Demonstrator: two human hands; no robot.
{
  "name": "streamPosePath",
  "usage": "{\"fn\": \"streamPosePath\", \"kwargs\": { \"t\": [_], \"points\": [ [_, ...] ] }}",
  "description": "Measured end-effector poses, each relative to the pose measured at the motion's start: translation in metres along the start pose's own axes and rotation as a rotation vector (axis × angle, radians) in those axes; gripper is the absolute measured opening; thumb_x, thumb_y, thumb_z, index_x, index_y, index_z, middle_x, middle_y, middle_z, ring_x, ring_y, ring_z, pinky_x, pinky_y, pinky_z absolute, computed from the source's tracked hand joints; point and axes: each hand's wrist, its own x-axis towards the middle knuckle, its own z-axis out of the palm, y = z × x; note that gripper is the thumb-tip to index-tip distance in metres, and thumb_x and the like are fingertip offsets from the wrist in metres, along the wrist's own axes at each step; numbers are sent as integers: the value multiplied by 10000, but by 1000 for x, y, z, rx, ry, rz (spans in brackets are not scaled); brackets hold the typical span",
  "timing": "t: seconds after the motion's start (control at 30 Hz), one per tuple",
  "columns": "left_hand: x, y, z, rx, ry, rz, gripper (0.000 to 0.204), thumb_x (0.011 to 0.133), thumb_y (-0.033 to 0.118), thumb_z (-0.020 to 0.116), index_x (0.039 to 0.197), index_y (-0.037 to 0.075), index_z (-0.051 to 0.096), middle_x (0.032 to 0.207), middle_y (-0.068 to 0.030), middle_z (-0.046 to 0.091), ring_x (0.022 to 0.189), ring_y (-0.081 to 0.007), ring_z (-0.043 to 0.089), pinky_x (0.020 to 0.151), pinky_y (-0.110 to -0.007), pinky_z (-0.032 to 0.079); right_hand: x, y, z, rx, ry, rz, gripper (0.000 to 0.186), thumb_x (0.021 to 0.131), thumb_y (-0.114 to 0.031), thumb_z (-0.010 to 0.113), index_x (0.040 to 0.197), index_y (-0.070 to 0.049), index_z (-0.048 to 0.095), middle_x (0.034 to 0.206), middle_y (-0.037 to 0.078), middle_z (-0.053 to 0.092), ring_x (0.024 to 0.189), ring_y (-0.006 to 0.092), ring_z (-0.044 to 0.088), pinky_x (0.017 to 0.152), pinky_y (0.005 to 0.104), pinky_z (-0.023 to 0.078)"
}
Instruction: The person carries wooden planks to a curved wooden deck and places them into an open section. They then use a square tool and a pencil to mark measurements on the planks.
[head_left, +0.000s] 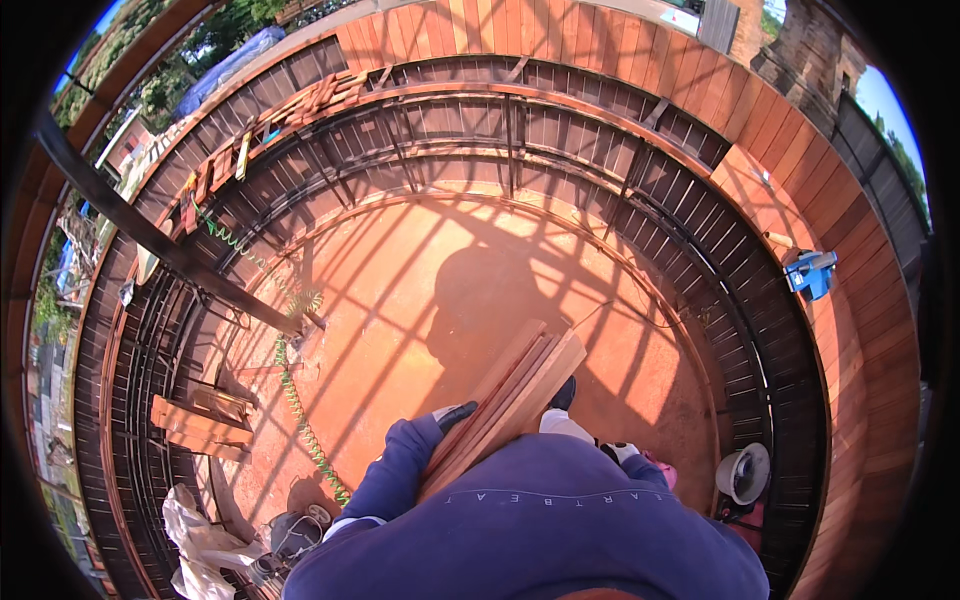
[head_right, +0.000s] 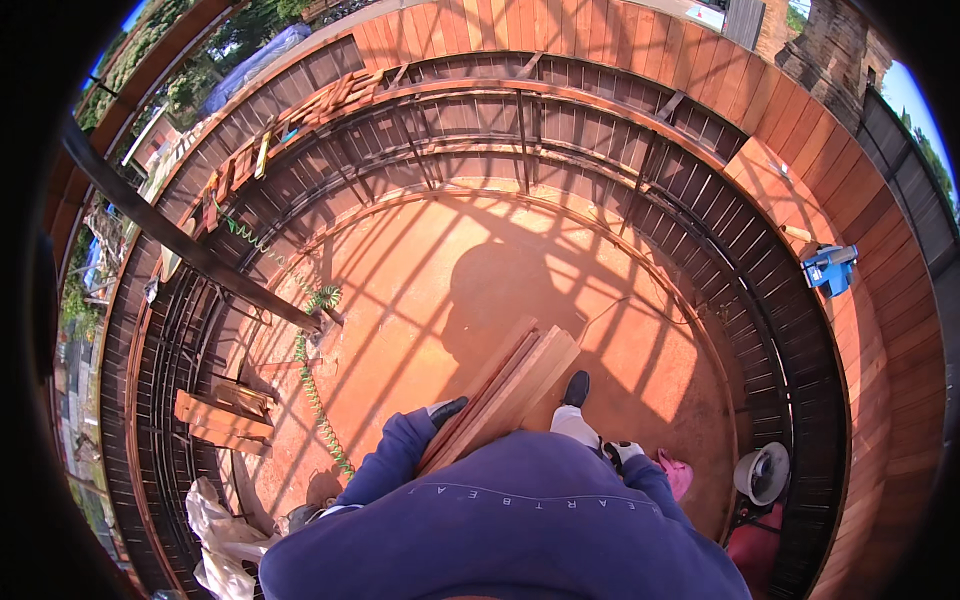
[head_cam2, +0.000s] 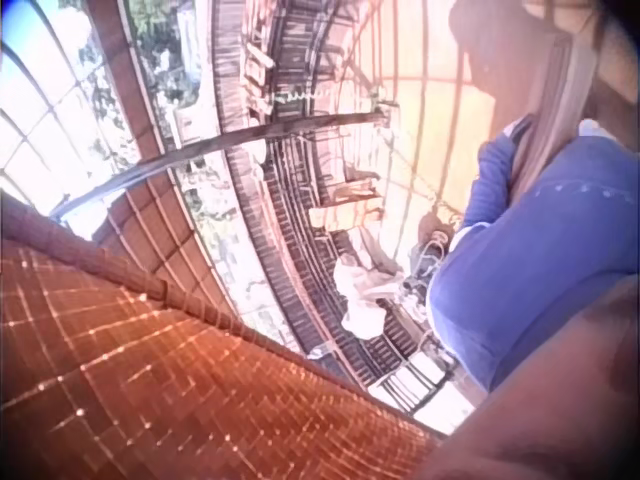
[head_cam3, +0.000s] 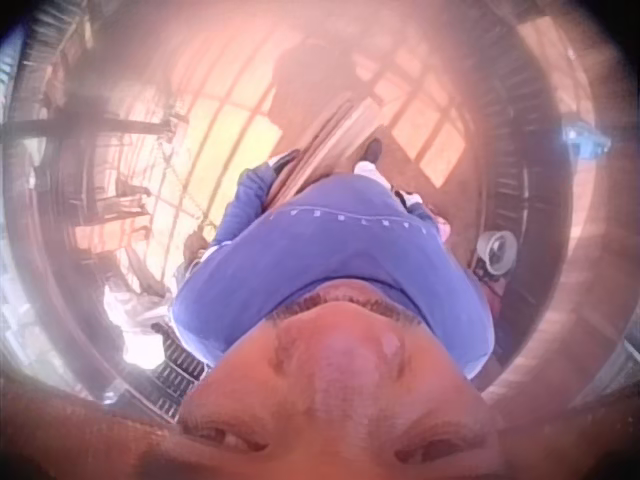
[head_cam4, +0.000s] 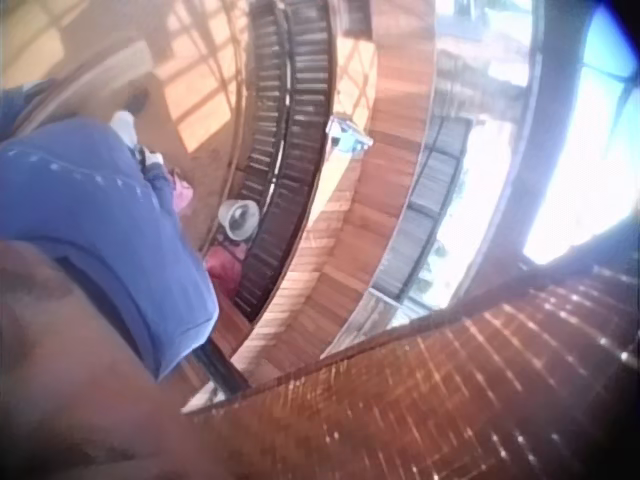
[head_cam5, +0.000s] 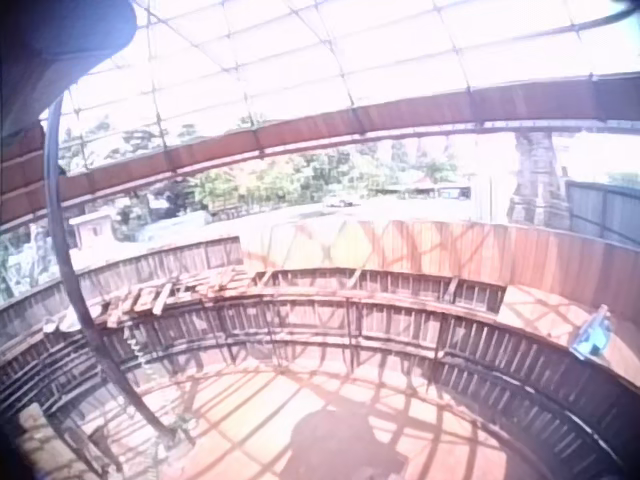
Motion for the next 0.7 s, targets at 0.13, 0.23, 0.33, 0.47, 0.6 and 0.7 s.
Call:
{"fn": "streamPosePath", "kwargs": {
  "t": [0.13,0.23,0.33,0.47,0.6,0.7],
  "points": [
    [39,0,-38,-46,105,33,704,922,624,436,1375,91,515,1370,-101,544,1272,-211,484,1106,-311,294,49,-73,-45,-136,-49,83,257,862,-210,592,1109,-170,648,1085,124,673,1002,317,644,785,391,519],
    [58,41,-56,-74,110,-110,694,929,604,438,1375,78,514,1371,-107,542,1269,-203,484,1093,-309,310,75,-131,-95,24,-5,-122,303,872,-129,579,1169,-121,640,1127,111,664,1032,283,647,781,356,535],
    [102,70,-73,-298,113,-152,690,936,571,455,1389,52,488,1397,-102,515,1297,-193,457,1100,-301,311,108,-199,-134,86,-136,-340,319,874,-201,613,1176,-106,653,1076,107,684,993,232,653,802,332,528],
    [160,128,-94,-501,112,-145,680,943,546,463,1400,42,471,1414,-98,496,1314,-188,440,1108,-299,307,126,-328,-197,94,-295,-605,461,876,-495,629,1101,-98,698,964,111,713,903,222,660,784,359,499],
    [242,192,-97,-379,23,-171,670,948,534,462,1403,42,466,1419,-96,490,1319,-186,434,1111,-298,305,139,-383,-250,40,-405,-522,548,874,-560,596,1063,-56,697,1064,162,693,1003,323,639,842,415,482],
    [297,246,-87,-256,-71,-179,662,952,524,460,1405,41,463,1423,-94,485,1323,-185,430,1113,-298,303,168,-366,-274,-8,-357,-628,515,878,-521,609,1144,-84,669,1113,161,679,1028,324,634,851,411,481]
  ]
}}
